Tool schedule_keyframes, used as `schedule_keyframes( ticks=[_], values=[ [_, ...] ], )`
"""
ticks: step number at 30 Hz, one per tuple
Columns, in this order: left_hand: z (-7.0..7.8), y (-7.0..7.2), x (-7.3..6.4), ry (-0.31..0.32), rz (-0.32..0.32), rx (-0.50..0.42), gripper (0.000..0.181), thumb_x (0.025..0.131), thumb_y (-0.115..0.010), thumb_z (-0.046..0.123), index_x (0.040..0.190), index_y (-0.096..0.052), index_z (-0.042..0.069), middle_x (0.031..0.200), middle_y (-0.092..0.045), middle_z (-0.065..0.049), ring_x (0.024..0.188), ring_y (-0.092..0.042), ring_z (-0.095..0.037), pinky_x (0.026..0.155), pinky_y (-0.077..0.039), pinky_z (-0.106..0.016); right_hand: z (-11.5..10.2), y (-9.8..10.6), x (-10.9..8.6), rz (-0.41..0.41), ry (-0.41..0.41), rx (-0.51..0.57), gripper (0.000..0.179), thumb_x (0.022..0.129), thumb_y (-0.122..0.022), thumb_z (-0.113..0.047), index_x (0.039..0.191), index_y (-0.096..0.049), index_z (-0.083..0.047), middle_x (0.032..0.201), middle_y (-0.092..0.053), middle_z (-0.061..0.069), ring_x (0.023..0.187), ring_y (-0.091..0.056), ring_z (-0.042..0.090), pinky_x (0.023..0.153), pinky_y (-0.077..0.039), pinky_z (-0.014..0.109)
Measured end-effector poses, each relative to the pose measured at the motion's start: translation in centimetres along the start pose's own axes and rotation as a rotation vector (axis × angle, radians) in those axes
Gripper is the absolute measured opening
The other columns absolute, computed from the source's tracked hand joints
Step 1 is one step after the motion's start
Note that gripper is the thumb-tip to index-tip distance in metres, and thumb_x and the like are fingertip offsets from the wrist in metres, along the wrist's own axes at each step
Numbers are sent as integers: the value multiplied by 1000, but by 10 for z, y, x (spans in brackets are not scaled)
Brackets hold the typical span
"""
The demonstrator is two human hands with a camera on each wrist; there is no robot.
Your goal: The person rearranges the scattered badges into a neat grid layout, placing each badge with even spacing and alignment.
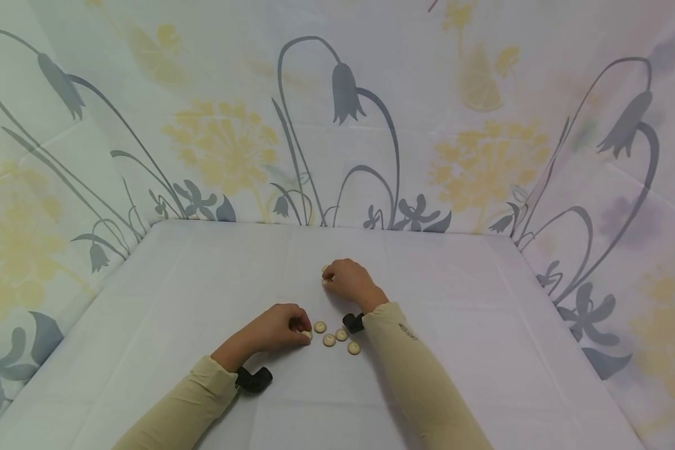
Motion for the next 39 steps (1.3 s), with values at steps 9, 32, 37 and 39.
schedule_keyframes(
  ticks=[9,32,37,39],
  values=[
    [1,0,0,4,-2,-6,13,81,-78,20,89,-69,15,84,-63,7,79,-57,-7,72,-48,-25,1,-2,5,-12,-12,-15,25,91,-67,-26,113,-72,-15,122,-68,4,118,-60,25,99,-47,40],
    [1,1,-1,-9,4,0,13,81,-78,21,89,-69,16,84,-63,8,79,-57,-6,73,-48,-24,3,-6,15,-16,-32,-1,20,91,-68,-25,109,-74,-17,118,-67,2,114,-60,25,96,-47,42],
    [0,1,-1,0,3,3,13,81,-78,21,88,-69,15,83,-62,7,78,-56,-6,72,-47,-24,3,-7,16,-12,-30,-18,19,91,-67,-25,107,-74,-19,116,-67,2,113,-61,24,95,-48,42],
    [0,1,-1,0,4,6,13,81,-78,21,88,-69,15,83,-63,7,78,-56,-6,72,-47,-24,3,-6,17,-11,-30,-21,19,91,-67,-25,107,-74,-19,116,-67,2,112,-61,24,95,-48,42]
  ],
)
Point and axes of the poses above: each hand's wrist, its own x-axis towards the middle knuckle, its own y-axis out of the back of the hand, z = x × y, the point moved 6 cm from there along x, towards the middle knuckle
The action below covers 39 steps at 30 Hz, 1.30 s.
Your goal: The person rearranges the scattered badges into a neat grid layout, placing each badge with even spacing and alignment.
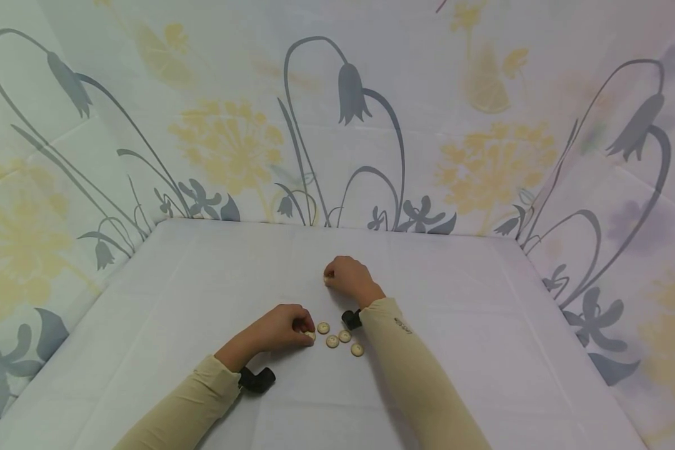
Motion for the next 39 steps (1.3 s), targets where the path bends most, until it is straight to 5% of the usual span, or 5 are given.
schedule_keyframes(
  ticks=[19,39],
  values=[
    [2,1,0,9,-3,11,12,81,-78,20,88,-69,15,83,-62,7,78,-56,-6,72,-47,-24,-4,6,-8,-14,-13,-11,28,93,-65,-28,118,-70,-17,117,-65,3,116,-59,25,96,-47,43],
    [-2,-1,2,31,-19,0,13,81,-78,21,89,-69,16,84,-63,6,79,-57,-8,73,-48,-27,-6,9,-37,-14,53,12,23,90,-68,-23,112,-72,-17,109,-67,2,105,-62,22,89,-50,40]
  ],
)
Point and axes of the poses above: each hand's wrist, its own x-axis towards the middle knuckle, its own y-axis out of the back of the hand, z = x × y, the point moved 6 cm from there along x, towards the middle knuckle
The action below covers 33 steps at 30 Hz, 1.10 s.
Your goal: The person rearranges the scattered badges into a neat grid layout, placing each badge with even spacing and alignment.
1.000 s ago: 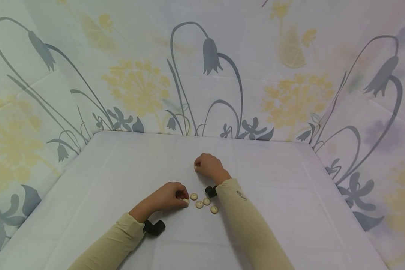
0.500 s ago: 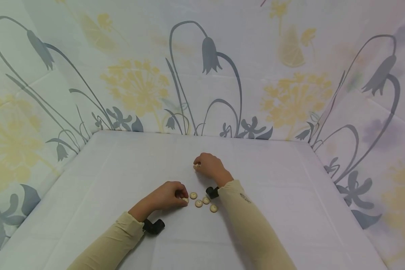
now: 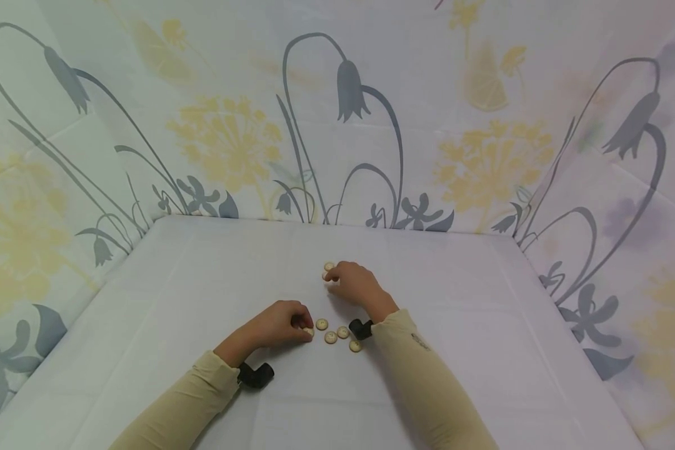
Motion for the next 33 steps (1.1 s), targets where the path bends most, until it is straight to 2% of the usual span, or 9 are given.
schedule_keyframes(
  ticks=[8,10,15,17,26,33],
  values=[
    [1,1,0,-6,8,8,12,80,-78,22,88,-70,16,83,-62,7,79,-56,-7,73,-47,-26,-1,-2,-11,11,26,-13,23,88,-69,-23,111,-72,-18,104,-66,0,100,-62,22,85,-50,40],
    [1,1,0,-4,9,5,12,80,-78,21,87,-70,16,82,-62,7,79,-56,-8,73,-47,-26,-2,-3,-14,12,23,-13,23,88,-70,-24,111,-72,-19,106,-67,-1,110,-60,23,90,-49,41],
    [2,1,-1,1,8,-3,12,80,-78,21,87,-70,16,81,-62,7,78,-55,-8,72,-47,-26,-4,-6,-21,11,29,-9,24,88,-70,-26,112,-71,-20,112,-69,-1,115,-60,23,94,-48,42],
    [3,2,-1,1,7,-4,12,80,-78,20,87,-70,16,81,-62,6,77,-55,-8,71,-47,-26,-6,-6,-23,12,35,-3,24,88,-70,-26,111,-72,-19,111,-69,-1,107,-62,21,91,-49,41],
    [6,3,-3,-21,20,12,12,81,-77,21,88,-70,16,83,-63,8,78,-56,-7,72,-47,-25,-11,-6,-31,7,65,0,20,87,-71,-24,106,-74,-21,105,-68,-6,96,-63,16,81,-50,36],
    [6,3,-3,-24,26,7,11,80,-77,21,88,-70,16,82,-63,8,78,-56,-6,72,-48,-25,-15,-9,-36,-3,94,-1,20,87,-71,-24,107,-73,-21,103,-68,-6,95,-64,14,82,-51,35]
  ],
)
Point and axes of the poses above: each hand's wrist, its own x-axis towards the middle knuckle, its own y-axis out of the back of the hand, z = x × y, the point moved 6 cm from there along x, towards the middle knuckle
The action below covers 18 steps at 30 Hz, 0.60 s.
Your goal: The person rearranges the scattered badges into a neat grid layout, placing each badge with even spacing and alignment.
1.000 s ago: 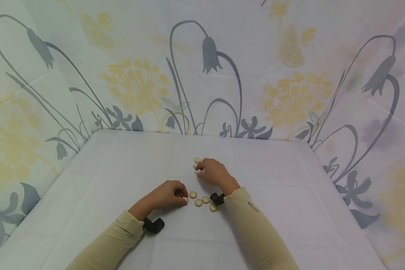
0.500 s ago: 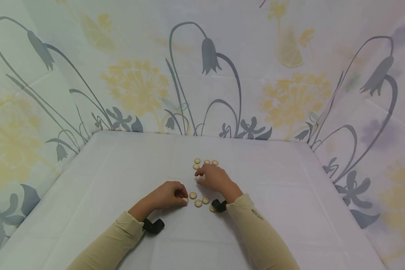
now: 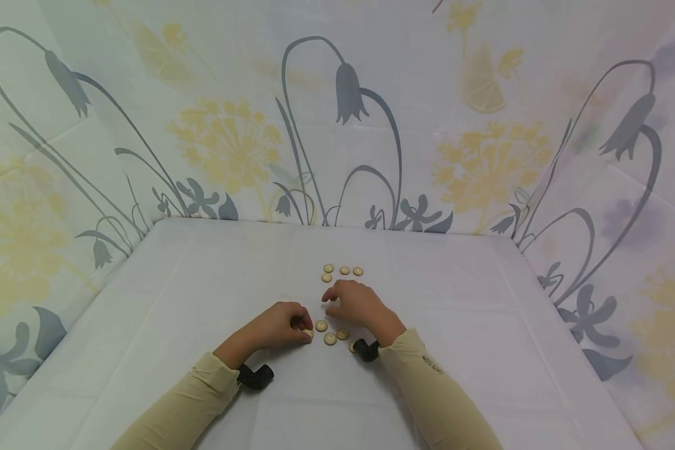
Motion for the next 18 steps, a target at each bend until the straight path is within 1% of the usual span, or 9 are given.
schedule_keyframes(
  ticks=[7,14,18],
  values=[
    [1,1,-1,-14,2,8,12,80,-77,20,88,-70,15,82,-62,7,77,-56,-7,72,-47,-25,-7,-1,-4,-4,32,15,20,86,-72,-23,106,-74,-20,103,-68,-6,92,-64,12,80,-51,33],
    [0,0,-1,-9,-4,4,11,81,-77,21,88,-69,16,82,-62,8,78,-56,-7,72,-47,-25,-12,-5,-7,-44,35,34,21,86,-72,-25,106,-74,-20,103,-68,-8,93,-63,10,80,-50,31],
    [0,0,-1,-10,-3,-2,11,81,-77,21,88,-69,17,82,-62,8,78,-56,-7,73,-47,-26,-14,-7,-8,-69,38,41,23,85,-73,-28,106,-74,-19,103,-68,-7,93,-62,12,79,-50,33]
  ],
)
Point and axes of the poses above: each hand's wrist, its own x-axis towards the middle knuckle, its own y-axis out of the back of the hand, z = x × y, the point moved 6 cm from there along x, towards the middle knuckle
